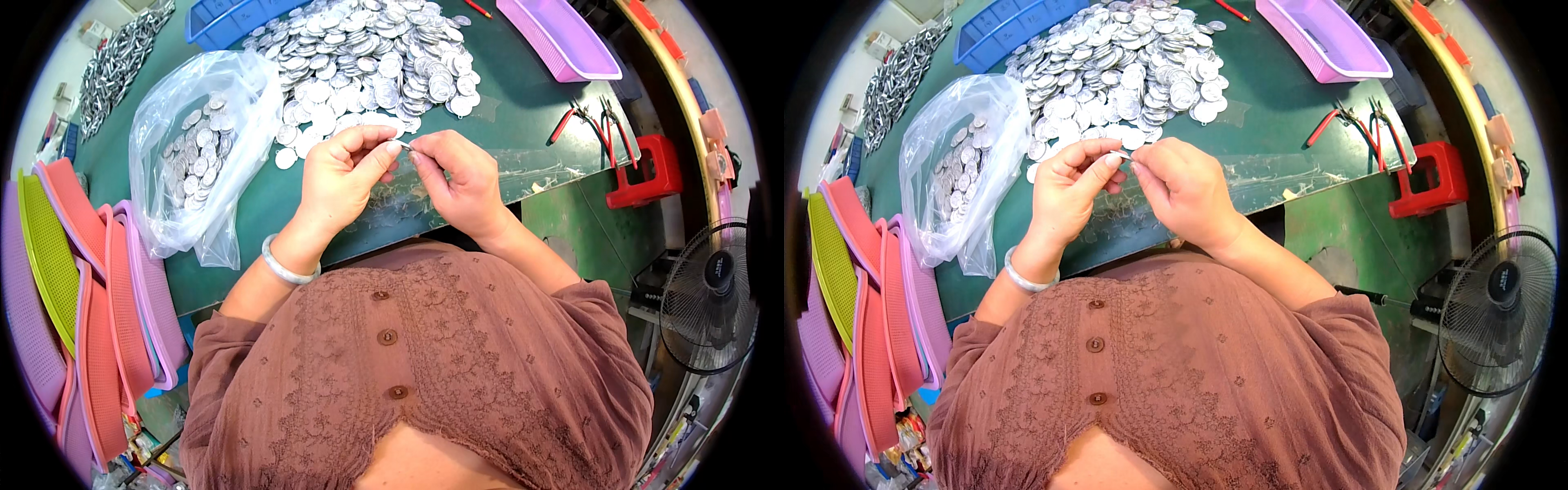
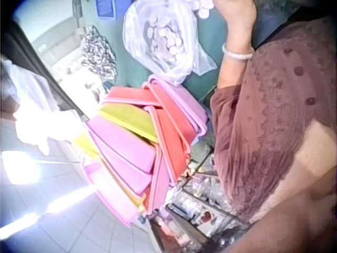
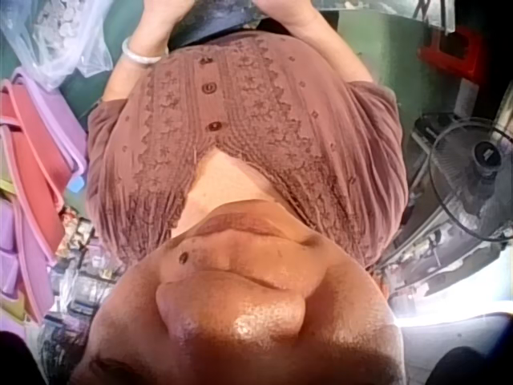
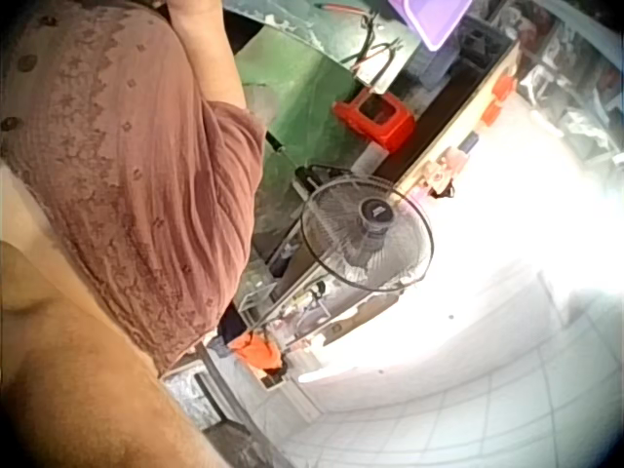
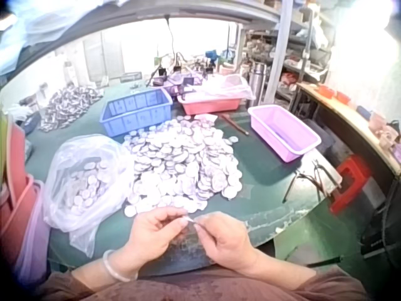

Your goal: The person sits at a green workbench and repeatedly picks up small silver metal discs and white circular components. They align the components and press them together by hand to form a single unit. The person places the finished units into a clear plastic bag on the left side of the table. The workspace contains a large pile of loose metal discs and various tools.

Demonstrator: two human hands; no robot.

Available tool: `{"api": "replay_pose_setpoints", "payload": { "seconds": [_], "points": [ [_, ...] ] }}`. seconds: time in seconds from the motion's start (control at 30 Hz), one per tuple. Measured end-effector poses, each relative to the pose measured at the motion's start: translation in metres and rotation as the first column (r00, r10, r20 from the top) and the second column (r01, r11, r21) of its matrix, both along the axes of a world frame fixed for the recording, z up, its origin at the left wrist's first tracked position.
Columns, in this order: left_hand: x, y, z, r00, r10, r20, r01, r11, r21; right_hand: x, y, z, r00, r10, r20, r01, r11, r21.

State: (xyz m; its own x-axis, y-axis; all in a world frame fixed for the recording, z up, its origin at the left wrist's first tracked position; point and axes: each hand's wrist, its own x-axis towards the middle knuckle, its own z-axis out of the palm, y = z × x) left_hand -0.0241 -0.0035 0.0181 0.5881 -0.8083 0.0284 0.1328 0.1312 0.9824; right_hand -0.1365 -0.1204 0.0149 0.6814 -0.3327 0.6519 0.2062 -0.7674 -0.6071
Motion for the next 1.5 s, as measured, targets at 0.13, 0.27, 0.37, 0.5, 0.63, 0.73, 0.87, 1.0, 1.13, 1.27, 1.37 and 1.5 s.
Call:
{"api": "replay_pose_setpoints", "payload": {
  "seconds": [0.13, 0.27, 0.37, 0.5, 0.63, 0.73, 0.87, 1.0, 1.13, 1.27, 1.37, 1.5],
  "points": [
    [0.0, 0.0, -0.002, 0.997, 0.006, 0.071, -0.006, 1.0, -0.001, 0.002, -0.003, -0.002, 0.999, 0.001, 0.054, 0.004, 0.994, -0.107],
    [-0.001, -0.001, -0.004, 0.995, 0.024, 0.093, -0.02, 0.999, -0.042, 0.003, -0.004, -0.003, 0.995, -0.009, 0.103, 0.031, 0.977, -0.213],
    [0.001, 0.0, -0.009, 0.981, 0.016, 0.194, -0.01, 0.999, -0.035, 0.003, -0.005, -0.001, 0.994, -0.018, 0.105, 0.046, 0.961, -0.273],
    [0.003, -0.001, -0.01, 0.955, 0.038, 0.295, -0.026, 0.999, -0.046, 0.006, -0.008, -0.003, 0.991, 0.015, 0.136, 0.018, 0.972, -0.235],
    [0.012, 0.0, -0.01, 0.903, 0.013, 0.43, -0.022, 1.0, 0.017, 0.002, -0.003, -0.003, 0.987, 0.143, -0.066, -0.103, 0.904, 0.414],
    [0.027, -0.007, 0.009, 0.96, -0.137, 0.244, 0.077, 0.968, 0.241, 0.005, -0.008, -0.007, 0.964, 0.247, -0.098, -0.088, 0.645, 0.759],
    [0.084, -0.033, 0.056, 0.979, -0.118, 0.164, 0.036, 0.899, 0.437, 0.01, -0.018, -0.022, 0.975, 0.186, -0.121, -0.056, 0.732, 0.678],
    [0.213, -0.075, 0.085, 0.895, -0.081, 0.438, -0.228, 0.763, 0.606, 0.013, -0.021, -0.031, 0.982, 0.148, -0.114, -0.072, 0.861, 0.503],
    [0.305, -0.085, 0.098, 0.885, 0.463, 0.041, -0.459, 0.857, 0.236, 0.017, -0.024, -0.036, 0.983, 0.159, -0.093, -0.098, 0.876, 0.471],
    [0.29, -0.085, 0.092, 0.88, 0.455, 0.138, -0.475, 0.825, 0.306, 0.016, -0.026, -0.034, 0.983, 0.144, -0.118, -0.075, 0.886, 0.457],
    [0.245, -0.082, 0.085, 0.965, 0.226, 0.136, -0.259, 0.91, 0.323, 0.014, -0.026, -0.03, 0.973, 0.153, -0.172, -0.055, 0.88, 0.472],
    [0.154, -0.062, 0.077, 0.978, -0.02, 0.208, -0.038, 0.962, 0.272, 0.012, -0.034, -0.029, 0.983, 0.047, -0.175, 0.03, 0.91, 0.413]
  ]
}}
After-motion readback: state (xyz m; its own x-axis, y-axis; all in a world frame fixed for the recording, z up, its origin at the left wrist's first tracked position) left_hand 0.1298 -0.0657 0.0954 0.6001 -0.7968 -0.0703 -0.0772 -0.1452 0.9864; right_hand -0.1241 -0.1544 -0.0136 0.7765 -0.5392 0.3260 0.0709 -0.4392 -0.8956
